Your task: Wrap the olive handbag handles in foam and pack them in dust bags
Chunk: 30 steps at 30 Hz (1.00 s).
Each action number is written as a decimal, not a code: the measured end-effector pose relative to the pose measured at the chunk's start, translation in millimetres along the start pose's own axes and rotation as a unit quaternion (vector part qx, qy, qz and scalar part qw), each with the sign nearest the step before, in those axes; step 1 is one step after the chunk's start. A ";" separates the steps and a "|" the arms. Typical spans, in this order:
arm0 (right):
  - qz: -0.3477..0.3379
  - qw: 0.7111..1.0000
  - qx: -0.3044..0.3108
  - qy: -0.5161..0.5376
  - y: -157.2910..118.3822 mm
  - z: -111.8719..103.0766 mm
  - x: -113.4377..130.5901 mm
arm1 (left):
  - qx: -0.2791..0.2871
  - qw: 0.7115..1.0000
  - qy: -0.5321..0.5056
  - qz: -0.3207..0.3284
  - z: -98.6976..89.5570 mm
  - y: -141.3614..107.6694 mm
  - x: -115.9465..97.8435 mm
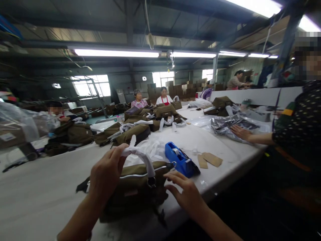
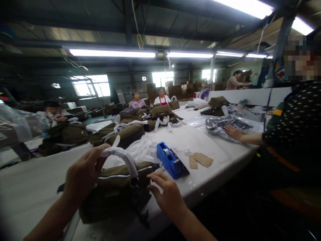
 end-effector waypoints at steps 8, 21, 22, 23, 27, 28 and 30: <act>0.068 0.994 0.063 0.059 -14.8 12.6 -4.9 | -0.090 0.996 -0.008 0.005 -1.9 -34.6 -0.4; 0.215 0.934 0.084 0.274 -28.1 50.4 29.1 | 0.113 0.937 -0.267 -0.195 11.6 -128.0 -68.1; 0.224 0.919 0.092 0.310 -28.6 54.1 31.8 | 0.141 0.920 -0.287 -0.227 11.9 -130.1 -69.4; 0.229 0.907 0.098 0.339 -28.9 57.2 35.0 | 0.161 0.899 -0.311 -0.264 12.0 -130.9 -70.0; 0.201 0.908 0.117 0.349 -25.6 56.5 48.2 | 0.204 0.808 -0.395 -0.387 14.1 -123.6 -69.5; 0.185 0.914 0.125 0.339 -24.2 52.6 49.1 | 0.205 0.799 -0.401 -0.399 14.5 -120.3 -69.7; 0.147 0.921 0.157 0.325 -22.1 42.2 44.4 | 0.202 0.788 -0.411 -0.412 14.8 -113.6 -71.0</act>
Point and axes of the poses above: each hand's wrist, its own y-axis towards the middle knuckle, its own z-axis out of the palm, x = y × z, the point moved 1 cm from there along y, towards the middle knuckle, and after that the axes turned 4 degrees about -y, right-handed, at the moved point
